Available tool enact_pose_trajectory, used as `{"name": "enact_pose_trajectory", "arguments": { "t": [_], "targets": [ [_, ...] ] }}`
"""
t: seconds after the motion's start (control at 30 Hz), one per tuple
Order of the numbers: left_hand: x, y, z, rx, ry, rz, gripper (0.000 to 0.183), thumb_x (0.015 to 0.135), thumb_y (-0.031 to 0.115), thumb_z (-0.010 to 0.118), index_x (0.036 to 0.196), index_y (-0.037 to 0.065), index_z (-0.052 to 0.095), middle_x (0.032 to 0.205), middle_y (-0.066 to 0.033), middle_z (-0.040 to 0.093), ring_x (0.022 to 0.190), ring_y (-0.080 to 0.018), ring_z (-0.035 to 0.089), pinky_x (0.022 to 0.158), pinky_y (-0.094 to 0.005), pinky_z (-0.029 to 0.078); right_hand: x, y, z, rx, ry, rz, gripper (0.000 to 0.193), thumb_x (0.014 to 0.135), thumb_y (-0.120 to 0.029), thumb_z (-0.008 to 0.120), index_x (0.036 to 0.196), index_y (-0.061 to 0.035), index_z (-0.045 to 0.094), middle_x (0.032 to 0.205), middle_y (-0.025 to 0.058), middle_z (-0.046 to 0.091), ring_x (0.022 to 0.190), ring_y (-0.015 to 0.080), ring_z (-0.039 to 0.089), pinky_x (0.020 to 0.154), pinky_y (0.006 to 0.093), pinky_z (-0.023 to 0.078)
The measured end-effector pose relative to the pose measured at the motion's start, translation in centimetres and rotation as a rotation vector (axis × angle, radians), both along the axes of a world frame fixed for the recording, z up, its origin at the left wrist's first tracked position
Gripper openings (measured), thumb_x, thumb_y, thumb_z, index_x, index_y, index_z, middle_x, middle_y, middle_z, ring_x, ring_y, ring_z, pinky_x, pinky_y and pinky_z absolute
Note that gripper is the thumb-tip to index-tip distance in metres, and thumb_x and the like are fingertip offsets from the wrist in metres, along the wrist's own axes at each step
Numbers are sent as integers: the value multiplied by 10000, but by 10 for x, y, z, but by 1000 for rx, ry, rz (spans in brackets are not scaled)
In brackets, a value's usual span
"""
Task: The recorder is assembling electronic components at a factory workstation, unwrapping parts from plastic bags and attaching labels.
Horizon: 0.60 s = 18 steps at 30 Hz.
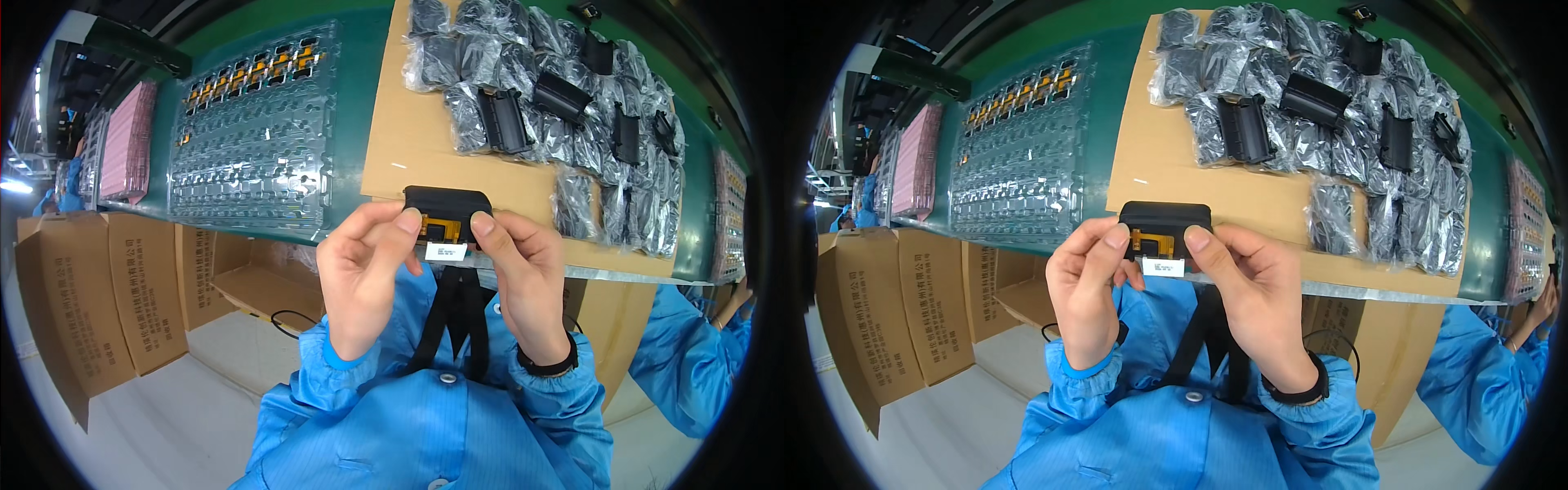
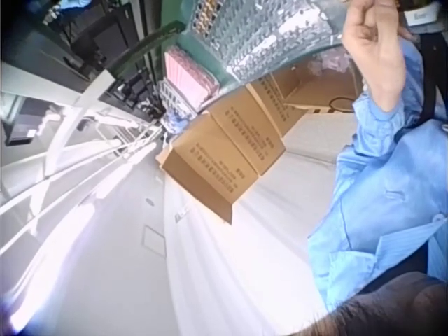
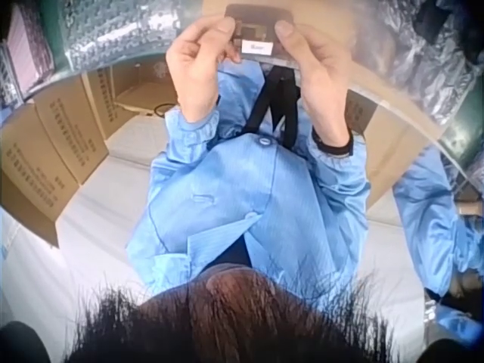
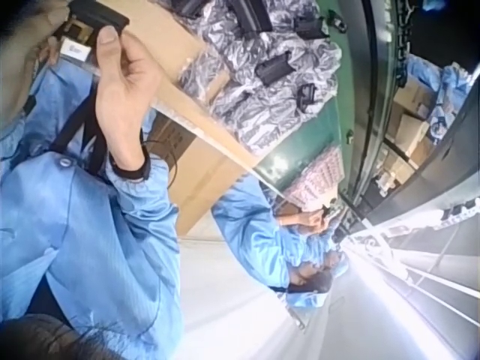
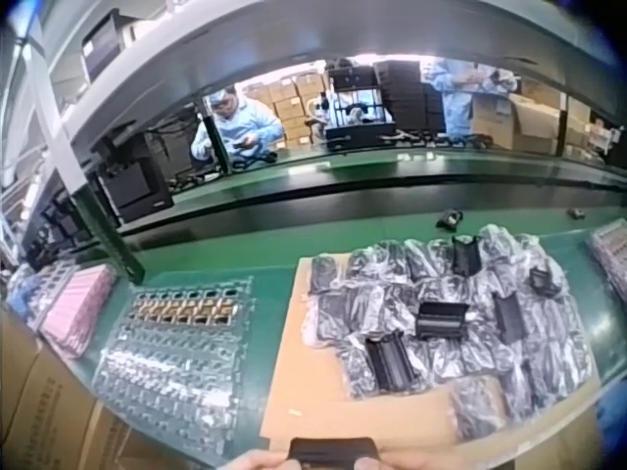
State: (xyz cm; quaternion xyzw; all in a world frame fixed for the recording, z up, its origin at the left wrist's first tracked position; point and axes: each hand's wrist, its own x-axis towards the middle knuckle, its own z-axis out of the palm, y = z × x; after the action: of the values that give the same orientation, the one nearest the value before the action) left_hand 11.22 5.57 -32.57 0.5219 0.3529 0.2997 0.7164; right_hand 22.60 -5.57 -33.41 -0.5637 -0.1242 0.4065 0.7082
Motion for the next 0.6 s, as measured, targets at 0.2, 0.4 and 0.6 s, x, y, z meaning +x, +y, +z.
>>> {"name": "enact_pose_trajectory", "arguments": {
  "t": [0.2, 0.4, 0.6],
  "targets": [
    [2, -2, -3, 242, 145, 7, 185, 937, 113, 679, 998, -58, 642, 764, -45, 698, 654, -43, 538, 600, -213, 409, -4, -1, 3, 31, -7, -26, 283, 974, -205, 654, 1029, 69, 698, 860, 52, 697, 800, 74, 619, 734, 214, 501],
    [9, -13, -8, 409, 111, 98, 174, 934, 101, 675, 967, -60, 619, 793, -96, 720, 717, -60, 590, 634, -219, 447, -8, -2, 5, 87, 64, -115, 258, 974, -182, 652, 993, 72, 693, 855, 54, 697, 780, 71, 617, 725, 205, 492],
    [5, -18, -19, 508, 163, 95, 164, 936, 86, 662, 984, -61, 607, 820, -142, 727, 755, -101, 648, 691, -254, 511, -14, 2, 5, 105, 141, -179, 222, 971, -162, 653, 935, 54, 691, 827, 34, 685, 752, 55, 595, 686, 201, 467]
  ]
}}
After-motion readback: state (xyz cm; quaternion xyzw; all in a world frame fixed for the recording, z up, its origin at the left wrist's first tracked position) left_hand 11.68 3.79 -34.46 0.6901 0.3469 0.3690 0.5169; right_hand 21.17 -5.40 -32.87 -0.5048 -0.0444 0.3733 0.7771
